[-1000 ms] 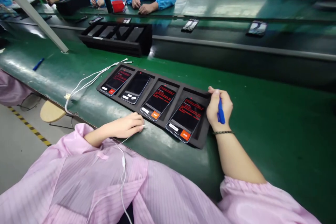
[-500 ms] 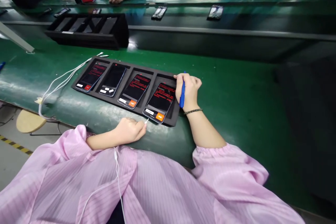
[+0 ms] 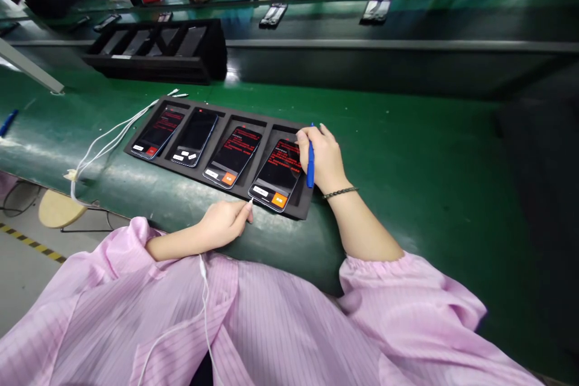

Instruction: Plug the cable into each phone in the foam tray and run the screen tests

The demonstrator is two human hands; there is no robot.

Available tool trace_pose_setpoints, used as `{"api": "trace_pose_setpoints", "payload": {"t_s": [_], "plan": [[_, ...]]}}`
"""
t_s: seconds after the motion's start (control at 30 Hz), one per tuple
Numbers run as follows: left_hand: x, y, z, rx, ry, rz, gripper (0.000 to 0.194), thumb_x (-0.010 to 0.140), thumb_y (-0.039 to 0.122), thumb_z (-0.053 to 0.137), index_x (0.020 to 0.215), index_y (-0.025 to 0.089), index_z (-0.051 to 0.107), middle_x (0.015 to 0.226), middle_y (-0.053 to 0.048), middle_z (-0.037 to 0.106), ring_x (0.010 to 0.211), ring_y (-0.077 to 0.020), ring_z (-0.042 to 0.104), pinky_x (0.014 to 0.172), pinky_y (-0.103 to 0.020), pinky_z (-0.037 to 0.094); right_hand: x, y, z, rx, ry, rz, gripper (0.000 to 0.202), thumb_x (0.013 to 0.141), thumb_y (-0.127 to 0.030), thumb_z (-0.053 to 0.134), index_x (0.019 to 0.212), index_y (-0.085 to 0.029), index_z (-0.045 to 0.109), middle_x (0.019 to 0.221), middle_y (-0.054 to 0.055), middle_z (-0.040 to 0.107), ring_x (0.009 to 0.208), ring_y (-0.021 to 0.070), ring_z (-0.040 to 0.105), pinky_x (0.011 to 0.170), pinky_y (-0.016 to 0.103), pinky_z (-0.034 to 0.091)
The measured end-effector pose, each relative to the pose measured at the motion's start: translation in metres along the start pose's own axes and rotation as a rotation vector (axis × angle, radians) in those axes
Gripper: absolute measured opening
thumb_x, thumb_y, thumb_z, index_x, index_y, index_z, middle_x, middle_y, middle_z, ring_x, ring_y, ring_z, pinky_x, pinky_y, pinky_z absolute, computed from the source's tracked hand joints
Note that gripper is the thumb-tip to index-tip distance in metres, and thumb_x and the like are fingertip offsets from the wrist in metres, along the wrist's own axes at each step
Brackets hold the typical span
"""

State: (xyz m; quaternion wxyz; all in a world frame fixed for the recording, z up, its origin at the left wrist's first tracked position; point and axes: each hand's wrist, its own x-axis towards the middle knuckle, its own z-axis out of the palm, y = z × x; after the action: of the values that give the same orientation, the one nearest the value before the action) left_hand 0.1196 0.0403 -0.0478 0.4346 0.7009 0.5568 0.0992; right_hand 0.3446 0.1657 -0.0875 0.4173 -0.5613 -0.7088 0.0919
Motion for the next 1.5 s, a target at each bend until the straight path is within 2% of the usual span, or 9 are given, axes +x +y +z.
{"api": "trace_pose_setpoints", "payload": {"t_s": [0.13,0.3,0.53,0.63,0.77,0.9,1.17,1.37,1.5], "plan": [[0.009,0.009,-0.005,-0.611,-0.271,-0.257,0.037,0.103,0.039,0.034,0.074,0.019,0.046,0.056,0.001,0.057,0.048,-0.0108,0.043,0.054,-0.023,0.036,-0.002,-0.003,-0.003,0.038,-0.018,0.011,0.033,0.098,-0.048,0.04,0.081,-0.027,0.059,0.081,0.002,0.072,0.085,0.0228,0.071,0.115,0.047,0.042],[0.009,0.016,-0.009,-1.016,-0.361,-0.504,0.029,0.102,0.027,0.038,0.075,0.019,0.04,0.063,0.002,0.052,0.051,-0.0084,0.042,0.05,-0.019,0.033,-0.003,-0.004,-0.004,0.053,-0.008,0.008,0.035,0.098,-0.047,0.039,0.081,-0.025,0.06,0.077,0.002,0.072,0.076,0.0204,0.07,0.115,0.05,0.042],[0.018,0.014,-0.014,-1.084,-0.487,-0.529,0.029,0.1,0.017,0.037,0.071,0.019,0.039,0.058,0.003,0.046,0.048,-0.0093,0.035,0.049,-0.019,0.028,-0.003,-0.003,0.0,0.061,0.01,0.026,0.042,0.099,-0.054,0.036,0.076,-0.026,0.058,0.068,0.001,0.068,0.078,0.0217,0.069,0.115,0.052,0.041],[0.006,0.012,-0.027,-0.681,-0.496,-0.308,0.031,0.104,0.026,0.037,0.08,0.016,0.054,0.068,-0.003,0.063,0.055,-0.0117,0.046,0.057,-0.024,0.04,-0.003,-0.004,0.002,0.058,0.02,0.022,0.042,0.099,-0.057,0.035,0.08,-0.027,0.058,0.068,0.001,0.069,0.076,0.0227,0.069,0.115,0.055,0.039],[-0.041,0.012,-0.063,0.099,-0.237,0.216,0.028,0.101,0.031,0.048,0.118,0.017,0.066,0.108,-0.011,0.073,0.099,-0.0243,0.065,0.094,-0.04,0.048,-0.007,-0.008,-0.001,0.082,0.08,0.056,0.039,0.099,-0.055,0.035,0.084,-0.027,0.058,0.078,0.004,0.073,0.086,0.0237,0.071,0.109,0.052,0.045],[-0.082,0.007,-0.095,0.029,-0.567,0.576,0.03,0.101,0.025,0.051,0.125,0.024,0.068,0.129,-0.008,0.069,0.12,-0.0226,0.062,0.107,-0.034,0.043,-0.008,-0.012,-0.005,0.077,0.154,0.028,0.04,0.099,-0.053,0.036,0.081,-0.025,0.057,0.082,0.004,0.074,0.084,0.0235,0.071,0.114,0.056,0.039],[-0.101,-0.018,-0.1,-0.02,-0.309,0.556,0.029,0.101,0.017,0.046,0.096,0.019,0.075,0.09,-0.006,0.077,0.084,-0.0162,0.067,0.088,-0.03,0.05,-0.009,-0.013,-0.006,0.071,0.194,-0.032,0.04,0.097,-0.052,0.038,0.078,-0.025,0.06,0.082,0.004,0.075,0.079,0.0246,0.071,0.117,0.062,0.032],[-0.086,-0.01,-0.094,0.045,-0.258,0.534,0.024,0.1,0.034,0.056,0.106,0.017,0.073,0.103,-0.009,0.076,0.098,-0.0213,0.068,0.091,-0.032,0.051,-0.011,-0.017,-0.008,0.081,0.204,0.035,0.042,0.097,-0.057,0.038,0.077,-0.029,0.061,0.082,0.003,0.075,0.08,0.026,0.069,0.117,0.061,0.033],[-0.067,-0.003,-0.094,-0.06,-0.579,0.757,0.032,0.102,0.039,0.05,0.107,0.017,0.074,0.11,-0.012,0.076,0.105,-0.0231,0.07,0.099,-0.032,0.05,-0.013,-0.019,-0.013,0.072,0.253,0.057,0.047,0.097,-0.06,0.036,0.078,-0.026,0.062,0.08,0.006,0.073,0.083,0.0266,0.068,0.109,0.06,0.042]]}}
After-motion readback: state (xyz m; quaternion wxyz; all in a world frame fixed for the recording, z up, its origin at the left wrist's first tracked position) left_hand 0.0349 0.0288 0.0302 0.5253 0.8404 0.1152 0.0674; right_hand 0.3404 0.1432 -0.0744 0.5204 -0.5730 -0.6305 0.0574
